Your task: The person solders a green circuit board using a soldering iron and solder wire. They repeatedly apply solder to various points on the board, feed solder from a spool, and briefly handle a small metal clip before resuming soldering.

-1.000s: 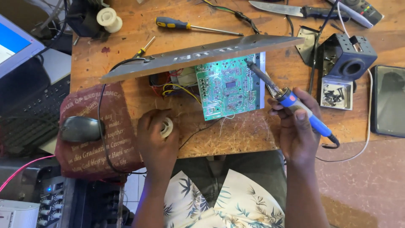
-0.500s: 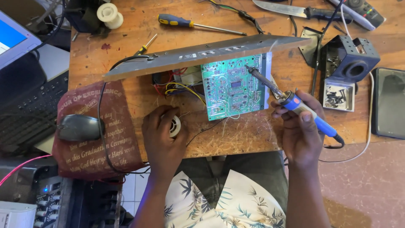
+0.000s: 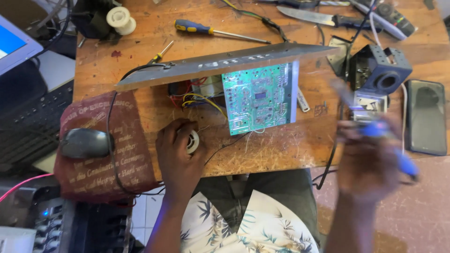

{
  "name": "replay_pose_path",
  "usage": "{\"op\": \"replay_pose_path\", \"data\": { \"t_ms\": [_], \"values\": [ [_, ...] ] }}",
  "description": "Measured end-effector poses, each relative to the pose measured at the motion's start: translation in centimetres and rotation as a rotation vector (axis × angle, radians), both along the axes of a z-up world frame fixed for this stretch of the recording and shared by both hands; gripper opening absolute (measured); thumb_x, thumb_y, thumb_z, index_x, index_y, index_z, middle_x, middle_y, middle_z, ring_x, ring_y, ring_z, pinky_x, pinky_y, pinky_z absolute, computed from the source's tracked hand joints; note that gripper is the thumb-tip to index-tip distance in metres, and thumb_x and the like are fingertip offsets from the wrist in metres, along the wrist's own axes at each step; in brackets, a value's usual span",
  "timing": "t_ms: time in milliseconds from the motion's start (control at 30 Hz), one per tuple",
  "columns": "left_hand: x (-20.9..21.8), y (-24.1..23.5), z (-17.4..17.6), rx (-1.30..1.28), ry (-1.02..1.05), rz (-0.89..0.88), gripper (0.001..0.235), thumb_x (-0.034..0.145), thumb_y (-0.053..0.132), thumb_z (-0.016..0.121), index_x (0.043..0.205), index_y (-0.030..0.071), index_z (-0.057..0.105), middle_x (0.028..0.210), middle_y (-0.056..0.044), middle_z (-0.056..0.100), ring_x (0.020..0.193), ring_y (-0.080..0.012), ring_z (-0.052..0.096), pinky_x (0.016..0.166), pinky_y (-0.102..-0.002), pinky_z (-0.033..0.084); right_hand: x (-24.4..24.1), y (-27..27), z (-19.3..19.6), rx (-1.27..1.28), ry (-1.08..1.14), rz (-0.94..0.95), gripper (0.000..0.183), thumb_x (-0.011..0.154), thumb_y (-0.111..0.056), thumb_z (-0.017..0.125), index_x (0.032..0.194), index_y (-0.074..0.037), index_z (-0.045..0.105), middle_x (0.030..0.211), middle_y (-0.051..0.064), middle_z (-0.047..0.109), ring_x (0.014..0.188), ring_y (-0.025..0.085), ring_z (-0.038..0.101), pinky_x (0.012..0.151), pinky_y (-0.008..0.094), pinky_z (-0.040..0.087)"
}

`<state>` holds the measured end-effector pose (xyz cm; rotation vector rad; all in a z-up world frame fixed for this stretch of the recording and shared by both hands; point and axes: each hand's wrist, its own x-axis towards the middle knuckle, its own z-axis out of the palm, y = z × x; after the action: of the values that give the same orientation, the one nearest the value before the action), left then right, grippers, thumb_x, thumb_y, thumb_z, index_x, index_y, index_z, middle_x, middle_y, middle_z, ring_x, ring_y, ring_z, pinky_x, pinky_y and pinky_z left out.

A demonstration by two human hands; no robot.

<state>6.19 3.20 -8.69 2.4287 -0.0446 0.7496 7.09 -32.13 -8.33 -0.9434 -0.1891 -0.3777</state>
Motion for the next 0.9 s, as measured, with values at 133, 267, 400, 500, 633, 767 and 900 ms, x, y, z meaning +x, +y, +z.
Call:
{"op": "replay_pose_path", "data": {
  "t_ms": [133, 267, 400, 500, 633, 767, 900],
  "values": [
    [-0.1, 0.2, 0.0, 0.022, 0.002, -0.035, 0.025, 0.085, 0.002, 0.079, 0.108, 0.01, 0.071, 0.122, -0.01, 0.065, 0.11, -0.0329, 0.062, 0.095, -0.05, 0.047, 0.7, 1.2, 5.7, -0.538, 0.461, -0.598, 0.013, 0.094, 0.0, 0.084, 0.097, -0.012, 0.079, 0.116, -0.001, 0.075, 0.086, 0.014, 0.078, 0.081, 0.024, 0.073],
    [0.0, 0.2, 0.0, 0.003, 0.019, -0.028, 0.024, 0.087, 0.001, 0.076, 0.108, 0.012, 0.077, 0.124, -0.009, 0.066, 0.113, -0.0322, 0.062, 0.098, -0.05, 0.046, -1.2, -0.1, 3.4, -0.414, 0.296, -0.469, 0.019, 0.113, -0.017, 0.066, 0.13, -0.01, 0.071, 0.122, 0.012, 0.077, 0.091, 0.027, 0.082, 0.089, 0.031, 0.076],
    [-0.4, 0.4, 0.3, 0.016, 0.004, -0.065, 0.022, 0.086, -0.003, 0.074, 0.103, 0.01, 0.077, 0.121, -0.009, 0.066, 0.11, -0.0318, 0.062, 0.096, -0.049, 0.047, -2.5, 1.8, 2.6, -0.415, 0.154, -0.249, 0.033, 0.114, -0.031, 0.062, 0.142, -0.012, 0.062, 0.126, 0.011, 0.071, 0.105, 0.03, 0.078, 0.101, 0.038, 0.072],
    [-0.1, 0.3, 0.0, -0.003, 0.005, -0.049, 0.023, 0.085, -0.004, 0.074, 0.102, 0.011, 0.08, 0.122, -0.009, 0.066, 0.113, -0.0331, 0.063, 0.098, -0.05, 0.047, -1.9, 4.8, 2.7, -0.385, 0.058, -0.035, 0.034, 0.113, -0.03, 0.062, 0.142, -0.012, 0.063, 0.12, 0.012, 0.075, 0.109, 0.031, 0.08, 0.103, 0.039, 0.071],
    [-0.4, 0.1, 0.2, -0.045, 0.001, -0.037, 0.031, 0.086, -0.005, 0.075, 0.109, 0.015, 0.081, 0.12, -0.008, 0.066, 0.114, -0.0327, 0.062, 0.099, -0.05, 0.048, -1.7, 7.9, 2.4, -0.306, 0.097, 0.044, 0.052, 0.109, -0.032, 0.066, 0.145, 0.004, 0.059, 0.119, 0.025, 0.073, 0.104, 0.037, 0.079, 0.092, 0.038, 0.07],
    [-0.4, 0.1, 0.3, -0.051, -0.012, -0.051, 0.03, 0.087, -0.004, 0.072, 0.11, 0.013, 0.079, 0.121, -0.008, 0.067, 0.113, -0.0317, 0.066, 0.101, -0.051, 0.046, -0.7, 8.3, 2.6, -0.262, 0.063, 0.128, 0.042, 0.114, -0.032, 0.065, 0.148, -0.007, 0.062, 0.126, 0.017, 0.074, 0.112, 0.032, 0.079, 0.095, 0.035, 0.07],
    [-0.3, 0.1, 0.2, -0.052, 0.019, -0.029, 0.027, 0.086, 0.0, 0.073, 0.111, 0.01, 0.078, 0.123, -0.006, 0.069, 0.114, -0.0318, 0.063, 0.097, -0.049, 0.045, 0.1, 8.4, 2.1, -0.201, 0.147, 0.113, 0.046, 0.112, -0.032, 0.064, 0.149, -0.005, 0.059, 0.121, 0.021, 0.075, 0.111, 0.031, 0.078, 0.093, 0.038, 0.069]
  ]
}}
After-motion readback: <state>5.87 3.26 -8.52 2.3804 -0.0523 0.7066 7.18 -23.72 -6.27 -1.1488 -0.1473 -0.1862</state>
